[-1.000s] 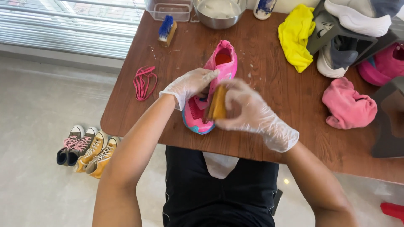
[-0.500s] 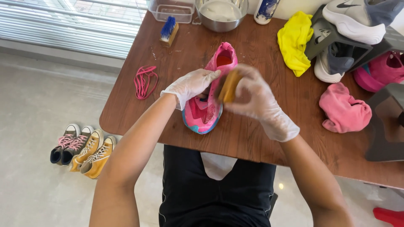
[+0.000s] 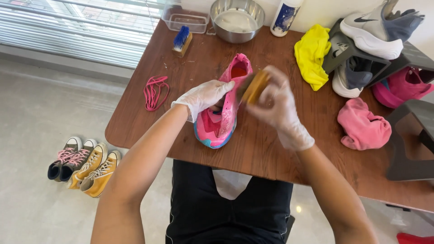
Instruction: The person scrubs a pink and blue running shoe with a brush, then wipes it with a yellow cloth. They flip the shoe to clean the sole and continue scrubbing with a different brush.
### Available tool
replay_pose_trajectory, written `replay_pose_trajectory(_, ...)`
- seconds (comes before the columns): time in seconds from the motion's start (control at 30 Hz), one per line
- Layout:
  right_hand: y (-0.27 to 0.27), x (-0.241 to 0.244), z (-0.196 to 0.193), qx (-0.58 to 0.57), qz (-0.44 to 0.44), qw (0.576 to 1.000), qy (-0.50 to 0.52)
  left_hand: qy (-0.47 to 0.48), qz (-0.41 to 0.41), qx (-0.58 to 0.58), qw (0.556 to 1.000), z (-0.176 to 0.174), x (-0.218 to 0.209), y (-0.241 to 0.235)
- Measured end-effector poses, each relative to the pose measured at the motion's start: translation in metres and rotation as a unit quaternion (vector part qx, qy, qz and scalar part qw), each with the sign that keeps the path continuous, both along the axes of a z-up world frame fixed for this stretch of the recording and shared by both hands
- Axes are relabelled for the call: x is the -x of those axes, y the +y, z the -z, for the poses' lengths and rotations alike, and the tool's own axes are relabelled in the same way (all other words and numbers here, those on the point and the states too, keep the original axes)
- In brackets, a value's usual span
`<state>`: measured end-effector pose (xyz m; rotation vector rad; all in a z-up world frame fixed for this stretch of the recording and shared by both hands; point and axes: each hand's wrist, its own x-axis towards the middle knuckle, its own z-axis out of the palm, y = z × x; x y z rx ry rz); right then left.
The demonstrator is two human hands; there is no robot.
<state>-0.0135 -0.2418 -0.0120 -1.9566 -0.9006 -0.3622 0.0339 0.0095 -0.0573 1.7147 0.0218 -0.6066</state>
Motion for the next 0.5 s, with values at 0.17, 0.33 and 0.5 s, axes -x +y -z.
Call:
replay_pose_trajectory(0.17,-0.007,-0.039,0.021,-0.067,0.200,0.976,0.046,0.004,-0.011,0.008,1.000,-0.006,0.005,-0.002)
replay_pose_trajectory(0.33,0.001,0.004,0.024,-0.025,0.000,0.995,0.095,0.023,-0.004,0.008,1.000,-0.028,0.023,-0.003)
replay_pose_trajectory(0.5,-0.020,-0.012,0.024,-0.002,-0.056,0.998,0.027,0.020,0.014,0.000,1.000,-0.012,0.010,-0.003)
